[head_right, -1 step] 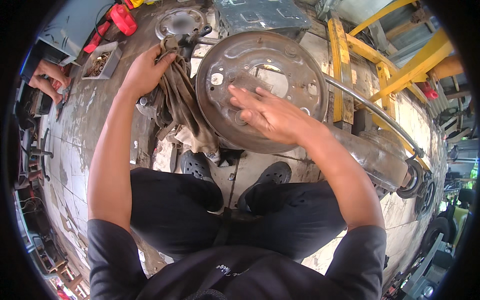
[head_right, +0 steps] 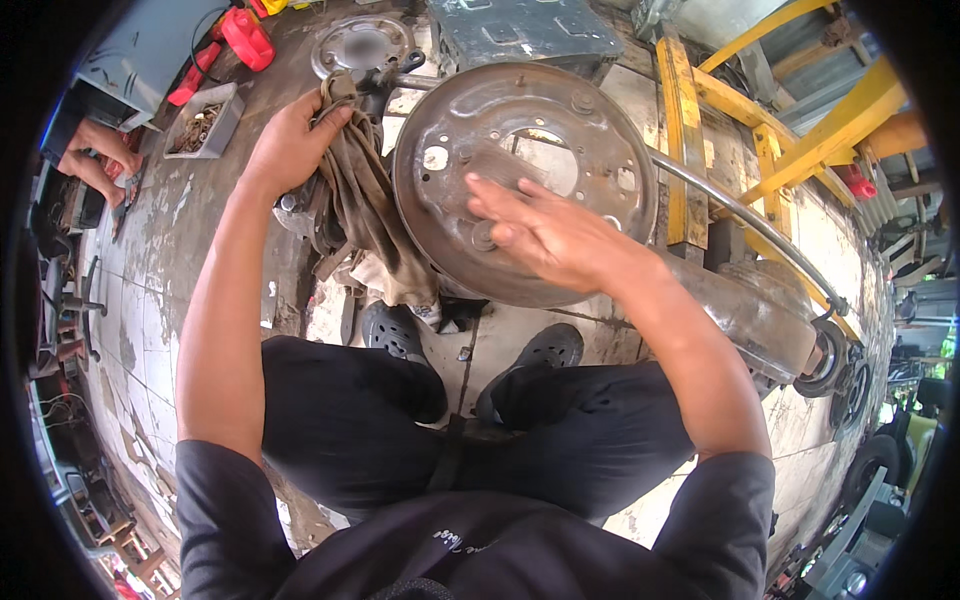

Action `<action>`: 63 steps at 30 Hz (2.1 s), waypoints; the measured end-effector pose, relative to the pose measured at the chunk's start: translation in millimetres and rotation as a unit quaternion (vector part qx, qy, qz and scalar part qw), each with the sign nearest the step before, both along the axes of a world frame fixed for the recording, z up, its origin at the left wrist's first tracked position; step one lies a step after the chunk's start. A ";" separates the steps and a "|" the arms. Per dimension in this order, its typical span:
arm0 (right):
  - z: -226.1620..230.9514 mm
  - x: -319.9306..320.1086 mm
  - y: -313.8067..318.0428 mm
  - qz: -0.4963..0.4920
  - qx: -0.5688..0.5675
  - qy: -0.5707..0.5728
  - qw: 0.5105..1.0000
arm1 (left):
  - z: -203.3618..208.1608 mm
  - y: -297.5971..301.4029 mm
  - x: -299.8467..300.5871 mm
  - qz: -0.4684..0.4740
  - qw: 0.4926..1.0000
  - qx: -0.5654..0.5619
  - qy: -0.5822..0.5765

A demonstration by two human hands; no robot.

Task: The person scrubs a circular metal part with a cloth, repeatedly wiping its surface and edges while holding it steady with the other hand. The person continues scrubbing the same part throughout the clip.

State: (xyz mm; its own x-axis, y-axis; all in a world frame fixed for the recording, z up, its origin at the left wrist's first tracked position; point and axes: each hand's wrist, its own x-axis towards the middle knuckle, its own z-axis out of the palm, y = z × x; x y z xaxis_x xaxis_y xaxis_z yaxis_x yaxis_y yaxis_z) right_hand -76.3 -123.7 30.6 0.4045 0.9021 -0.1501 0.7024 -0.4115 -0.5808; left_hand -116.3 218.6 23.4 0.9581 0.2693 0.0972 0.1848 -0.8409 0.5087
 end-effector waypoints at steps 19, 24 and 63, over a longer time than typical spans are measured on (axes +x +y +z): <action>-28.5 -6.9 44.5 -0.171 0.185 -0.142 0.957 | -0.7 0.6 9.4 0.003 1.000 0.013 -0.015; -0.1 -2.9 39.3 -0.343 0.138 -0.029 0.929 | 4.0 -4.8 6.5 0.005 1.000 0.007 -0.009; -23.8 16.5 6.9 0.032 0.074 -0.080 0.994 | 4.9 -14.7 14.9 -0.001 0.998 0.059 -0.019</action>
State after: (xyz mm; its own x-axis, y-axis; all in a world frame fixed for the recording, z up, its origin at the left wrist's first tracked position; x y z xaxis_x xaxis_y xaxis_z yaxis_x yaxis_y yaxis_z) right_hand -59.8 -116.8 6.7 0.3532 0.9343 0.0474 0.8129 -0.2815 -0.5099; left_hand -101.4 203.8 28.4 0.9537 0.2519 0.1642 0.1655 -0.8956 0.4130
